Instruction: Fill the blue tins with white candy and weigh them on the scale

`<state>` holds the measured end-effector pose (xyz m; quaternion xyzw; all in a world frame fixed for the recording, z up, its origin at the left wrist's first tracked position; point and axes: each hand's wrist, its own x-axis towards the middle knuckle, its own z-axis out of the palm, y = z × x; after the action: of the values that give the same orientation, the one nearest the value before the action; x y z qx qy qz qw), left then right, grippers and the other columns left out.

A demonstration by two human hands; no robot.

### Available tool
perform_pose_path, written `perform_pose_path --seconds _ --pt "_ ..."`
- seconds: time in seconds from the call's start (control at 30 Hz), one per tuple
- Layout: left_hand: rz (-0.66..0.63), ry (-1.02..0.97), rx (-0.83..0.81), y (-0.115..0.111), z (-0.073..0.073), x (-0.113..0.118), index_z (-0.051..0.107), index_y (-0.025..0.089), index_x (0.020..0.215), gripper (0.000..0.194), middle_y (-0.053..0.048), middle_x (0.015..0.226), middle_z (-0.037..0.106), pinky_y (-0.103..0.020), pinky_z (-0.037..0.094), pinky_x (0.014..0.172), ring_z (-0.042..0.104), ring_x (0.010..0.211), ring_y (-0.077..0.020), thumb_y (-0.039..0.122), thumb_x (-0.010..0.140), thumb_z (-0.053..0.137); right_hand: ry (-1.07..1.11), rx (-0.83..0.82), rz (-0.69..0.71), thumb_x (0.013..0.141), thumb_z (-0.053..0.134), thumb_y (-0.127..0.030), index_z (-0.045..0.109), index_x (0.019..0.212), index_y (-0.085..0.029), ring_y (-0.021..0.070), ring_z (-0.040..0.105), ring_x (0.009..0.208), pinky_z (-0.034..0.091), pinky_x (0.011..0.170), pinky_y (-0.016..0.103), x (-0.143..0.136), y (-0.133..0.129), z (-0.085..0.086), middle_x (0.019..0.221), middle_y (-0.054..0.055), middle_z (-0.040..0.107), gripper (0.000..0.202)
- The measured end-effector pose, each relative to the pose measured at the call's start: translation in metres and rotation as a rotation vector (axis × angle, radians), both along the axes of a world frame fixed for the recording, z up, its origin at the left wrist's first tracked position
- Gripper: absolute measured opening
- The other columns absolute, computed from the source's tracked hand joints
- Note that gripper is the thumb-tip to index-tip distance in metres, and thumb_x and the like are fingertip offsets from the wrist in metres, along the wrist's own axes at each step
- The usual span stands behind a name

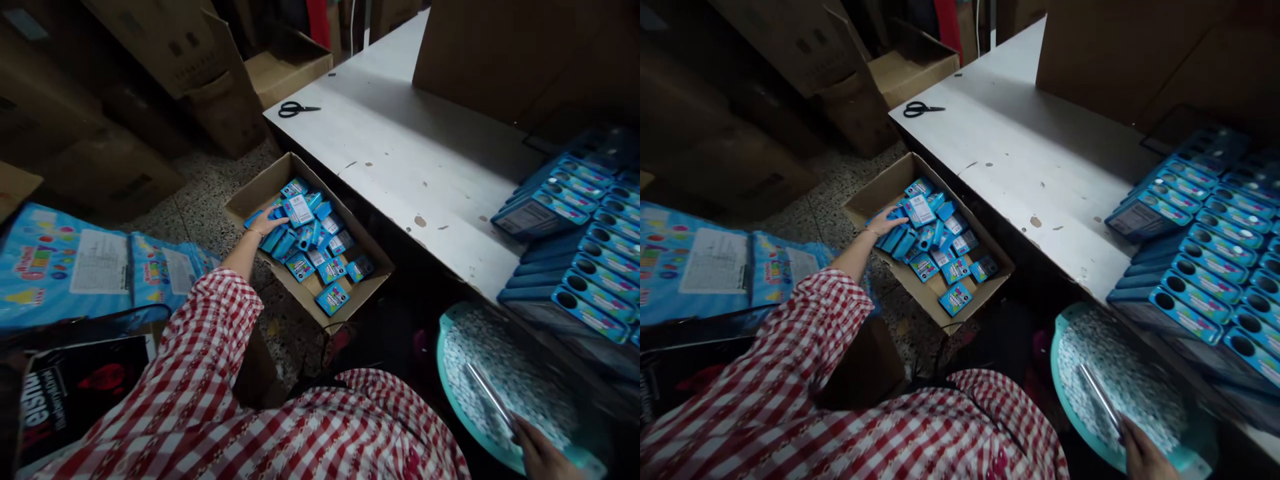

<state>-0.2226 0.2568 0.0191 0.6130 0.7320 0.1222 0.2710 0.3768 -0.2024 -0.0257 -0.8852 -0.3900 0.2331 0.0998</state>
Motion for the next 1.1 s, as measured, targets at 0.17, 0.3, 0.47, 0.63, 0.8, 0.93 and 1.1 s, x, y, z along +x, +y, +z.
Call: perform_pose_path --seconds 0.17,0.3,0.47,0.63,0.8,0.93,1.1 --pt "-0.061 -0.184 -0.175 -0.085 -0.066 0.065 0.024 0.008 0.140 0.111 -0.022 0.125 0.053 -0.038 0.047 0.090 0.058 0.107 -0.0266 0.038 0.051 0.081 -0.068 -0.010 0.110 0.066 0.046 -0.053 0.073 0.087 -0.026 0.0296 0.068 0.067 0.051 0.055 0.037 -0.007 0.020 0.008 0.076 0.006 0.073 0.044" --pt "-0.170 -0.154 -0.208 -0.139 -0.109 0.111 0.039 0.014 0.129 0.095 -0.019 0.120 0.057 -0.046 0.043 0.094 0.057 0.110 -0.0295 0.026 0.046 0.082 -0.083 0.030 0.139 0.070 0.042 -0.051 0.071 0.100 -0.019 0.0297 0.068 0.082 0.052 0.067 0.036 -0.014 0.023 0.021 0.088 0.010 0.073 0.052" --pt "-0.145 -0.066 -0.185 -0.146 -0.103 0.117 0.050 0.017 0.117 0.070 -0.016 0.112 0.060 -0.050 0.039 0.097 0.055 0.112 -0.0332 0.019 0.053 0.076 -0.078 0.080 0.136 0.074 0.041 -0.050 0.070 0.102 -0.018 0.0277 0.067 0.083 0.051 0.070 0.035 -0.019 0.009 0.020 0.089 0.010 0.073 0.051" --pt "-0.176 -0.172 -0.035 -0.150 -0.051 0.118 0.056 0.016 0.109 0.053 -0.010 0.102 0.065 -0.042 0.042 0.095 0.059 0.102 -0.0268 0.021 0.059 0.074 -0.114 0.146 0.125 0.076 0.042 -0.052 0.070 0.103 -0.021 0.0268 0.067 0.081 0.050 0.064 0.033 -0.011 -0.015 0.005 0.088 0.007 0.073 0.049" --pt "-0.182 -0.777 0.153 -0.195 -0.003 0.178 0.056 0.018 0.104 0.055 -0.004 0.098 0.064 -0.035 0.044 0.093 0.059 0.096 -0.0211 0.029 0.055 0.079 -0.160 0.189 0.084 0.078 0.043 -0.047 0.071 0.102 -0.022 0.0246 0.066 0.081 0.050 0.065 0.032 -0.002 -0.023 0.005 0.092 0.008 0.072 0.044" --pt "0.176 -1.235 -0.183 -0.226 0.015 0.247 0.045 0.025 0.114 0.059 0.000 0.089 0.064 -0.037 0.051 0.079 0.064 0.078 -0.0173 0.026 0.062 0.074 -0.170 0.165 0.101 0.083 0.045 -0.040 0.070 0.105 -0.022 0.0225 0.065 0.082 0.050 0.066 0.030 -0.003 -0.019 0.020 0.096 0.009 0.071 0.038" --pt "0.443 -1.286 -0.537 -0.252 0.007 0.292 0.049 0.022 0.108 0.034 0.002 0.071 0.064 -0.034 0.053 0.073 0.063 0.063 -0.0139 0.019 0.077 0.060 -0.260 0.024 0.106 0.088 0.042 -0.035 0.067 0.111 -0.025 0.0212 0.065 0.083 0.047 0.065 0.028 -0.007 -0.021 0.041 0.100 0.009 0.070 0.036"
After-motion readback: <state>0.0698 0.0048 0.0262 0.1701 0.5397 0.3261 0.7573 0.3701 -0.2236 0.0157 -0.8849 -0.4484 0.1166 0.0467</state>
